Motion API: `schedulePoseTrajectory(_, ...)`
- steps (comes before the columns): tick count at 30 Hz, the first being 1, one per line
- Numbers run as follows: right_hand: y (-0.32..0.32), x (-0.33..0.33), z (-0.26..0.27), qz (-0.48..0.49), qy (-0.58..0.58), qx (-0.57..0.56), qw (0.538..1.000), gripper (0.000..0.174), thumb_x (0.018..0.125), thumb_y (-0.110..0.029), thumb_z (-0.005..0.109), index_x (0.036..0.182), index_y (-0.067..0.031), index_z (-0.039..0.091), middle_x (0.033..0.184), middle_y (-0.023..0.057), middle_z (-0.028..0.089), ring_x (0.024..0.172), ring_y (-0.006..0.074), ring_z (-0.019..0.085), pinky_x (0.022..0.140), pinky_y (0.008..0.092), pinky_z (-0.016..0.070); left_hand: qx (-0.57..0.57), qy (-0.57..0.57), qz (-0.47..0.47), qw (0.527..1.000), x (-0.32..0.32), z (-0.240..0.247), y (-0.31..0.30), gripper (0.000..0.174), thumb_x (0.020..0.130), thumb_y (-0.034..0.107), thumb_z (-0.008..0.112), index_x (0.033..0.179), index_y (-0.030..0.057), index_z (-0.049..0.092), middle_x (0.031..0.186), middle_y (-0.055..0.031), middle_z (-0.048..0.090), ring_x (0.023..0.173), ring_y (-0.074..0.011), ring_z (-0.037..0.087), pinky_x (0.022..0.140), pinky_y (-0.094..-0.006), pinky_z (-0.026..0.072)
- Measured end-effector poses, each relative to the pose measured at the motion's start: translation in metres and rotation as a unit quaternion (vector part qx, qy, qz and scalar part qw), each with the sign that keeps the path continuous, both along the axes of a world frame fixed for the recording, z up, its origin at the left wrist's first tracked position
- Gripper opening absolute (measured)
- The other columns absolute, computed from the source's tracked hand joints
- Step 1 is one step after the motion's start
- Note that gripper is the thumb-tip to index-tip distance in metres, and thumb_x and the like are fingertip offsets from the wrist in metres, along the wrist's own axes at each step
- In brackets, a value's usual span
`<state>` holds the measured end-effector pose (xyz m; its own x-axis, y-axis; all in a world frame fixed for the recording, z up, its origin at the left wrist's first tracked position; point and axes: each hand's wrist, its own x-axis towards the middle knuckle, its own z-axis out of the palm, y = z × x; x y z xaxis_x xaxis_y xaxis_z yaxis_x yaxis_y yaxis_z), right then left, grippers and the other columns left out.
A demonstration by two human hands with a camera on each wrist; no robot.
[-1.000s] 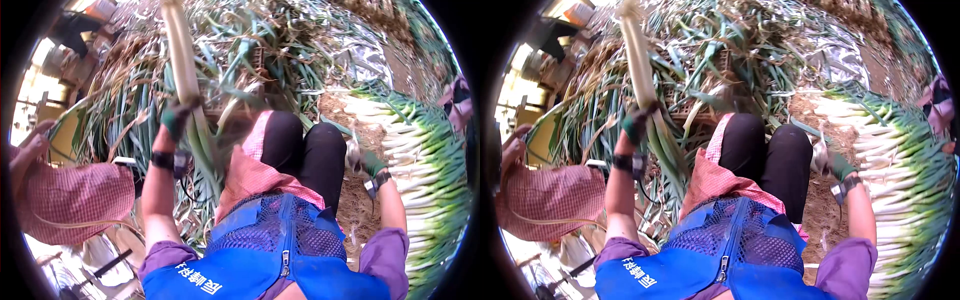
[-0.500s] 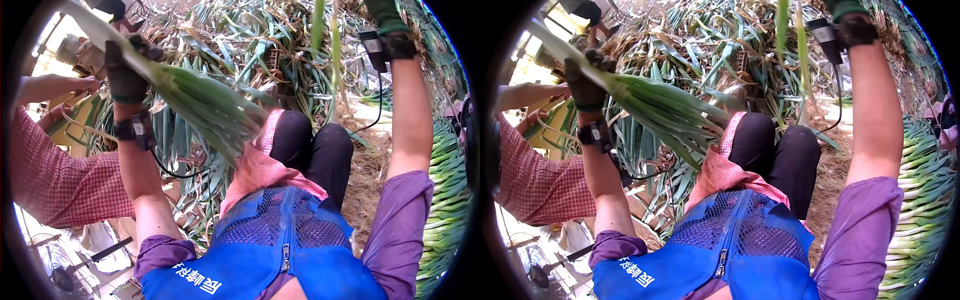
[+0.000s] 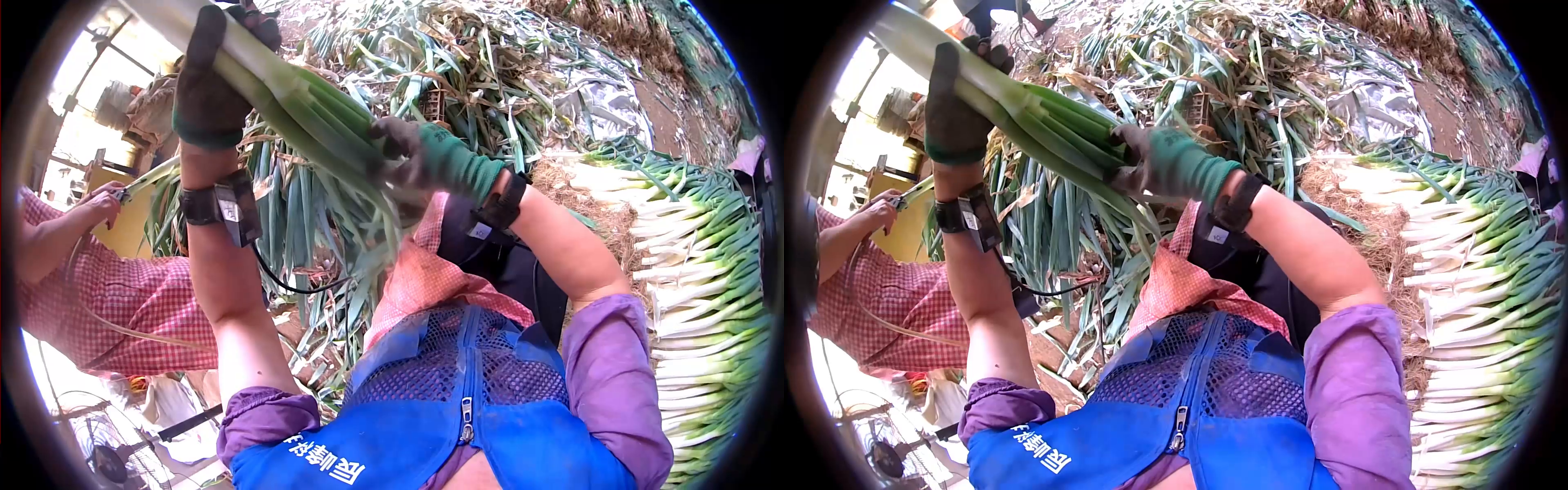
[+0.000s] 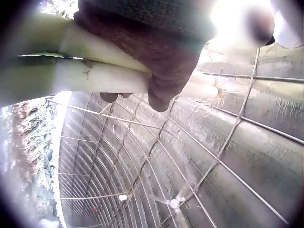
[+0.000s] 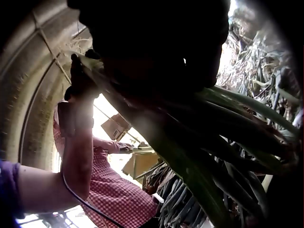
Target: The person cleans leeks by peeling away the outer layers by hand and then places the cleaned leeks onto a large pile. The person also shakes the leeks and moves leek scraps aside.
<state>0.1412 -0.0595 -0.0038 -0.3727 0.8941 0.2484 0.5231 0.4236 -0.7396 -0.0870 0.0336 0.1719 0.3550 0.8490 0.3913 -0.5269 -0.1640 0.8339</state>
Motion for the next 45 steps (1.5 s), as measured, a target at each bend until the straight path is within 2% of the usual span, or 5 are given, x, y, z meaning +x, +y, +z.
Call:
schedulePoseTrajectory(10, 0.016, 0.082, 0.039, -0.23, -0.021, 0.357, 0.905, 0.017, 0.09, -0.01, 0.061, 0.106, -0.0045, 0.066, 0.086, 0.0105, 0.07, 0.073, 0.0152, 0.068, 0.061, 0.0279, 0.0575, 0.025, 0.093, 0.27, 0.958, 0.031, 0.003, 0.019, 0.043, 0.08, 0.025, 0.078, 0.111, -0.0008, 0.062, 0.091, -0.0082, 0.066, 0.08, -0.0202, 0.065, 0.071, -0.0325, 0.0528)
schedulePoseTrajectory(23, -0.005, 0.008, -0.008, -0.083, 0.015, 0.211, 0.974, 0.053, 0.076, -0.026, 0.07, 0.12, 0.0014, 0.057, 0.109, 0.0219, 0.063, 0.098, 0.0356, 0.063, 0.089, 0.0426, 0.0494, 0.089, 0.124, 0.283, 0.947, 0.097, -0.015, 0.013, 0.025, 0.081, 0.018, 0.078, 0.098, 0.0017, 0.069, 0.083, -0.0029, 0.066, 0.071, -0.0115, 0.057, 0.063, -0.0278, 0.0454)
schedulePoseTrajectory(33, -0.118, 0.091, 0.132, -0.187, -0.23, 0.533, 0.793, 0.033, 0.079, -0.022, 0.061, 0.11, -0.01, 0.062, 0.111, 0.0091, 0.062, 0.106, 0.0279, 0.06, 0.101, 0.0448, 0.0429, 0.122, 0.234, -0.08, 0.961, 0.149, -0.102, -0.018, 0.031, 0.091, 0.005, 0.057, 0.121, -0.0001, 0.055, 0.11, -0.0083, 0.065, 0.102, -0.0162, 0.061, 0.084, -0.0293, 0.0501)
schedulePoseTrajectory(38, -0.14, 0.136, 0.119, -0.227, -0.453, 0.454, 0.733, 0.04, 0.084, -0.026, 0.054, 0.12, -0.0103, 0.058, 0.123, 0.0133, 0.059, 0.123, 0.0313, 0.052, 0.11, 0.047, 0.0334, 0.208, 0.561, -0.29, 0.747, 0.204, -0.085, -0.105, 0.026, 0.082, 0.022, 0.073, 0.1, 0.004, 0.067, 0.086, -0.0092, 0.071, 0.074, -0.0154, 0.063, 0.065, -0.0328, 0.0506)
schedulePoseTrajectory(45, -0.213, 0.185, 0.073, -0.145, -0.555, 0.202, 0.794, 0.043, 0.09, -0.027, 0.047, 0.129, -0.009, 0.048, 0.082, 0.0052, 0.064, 0.067, 0.0222, 0.064, 0.053, 0.039, 0.0478, 0.378, 0.587, -0.289, 0.655, 0.251, -0.116, -0.162, 0.037, 0.077, 0.033, 0.077, 0.097, 0.0022, 0.069, 0.085, -0.0154, 0.07, 0.079, -0.0255, 0.069, 0.069, -0.0364, 0.0521)
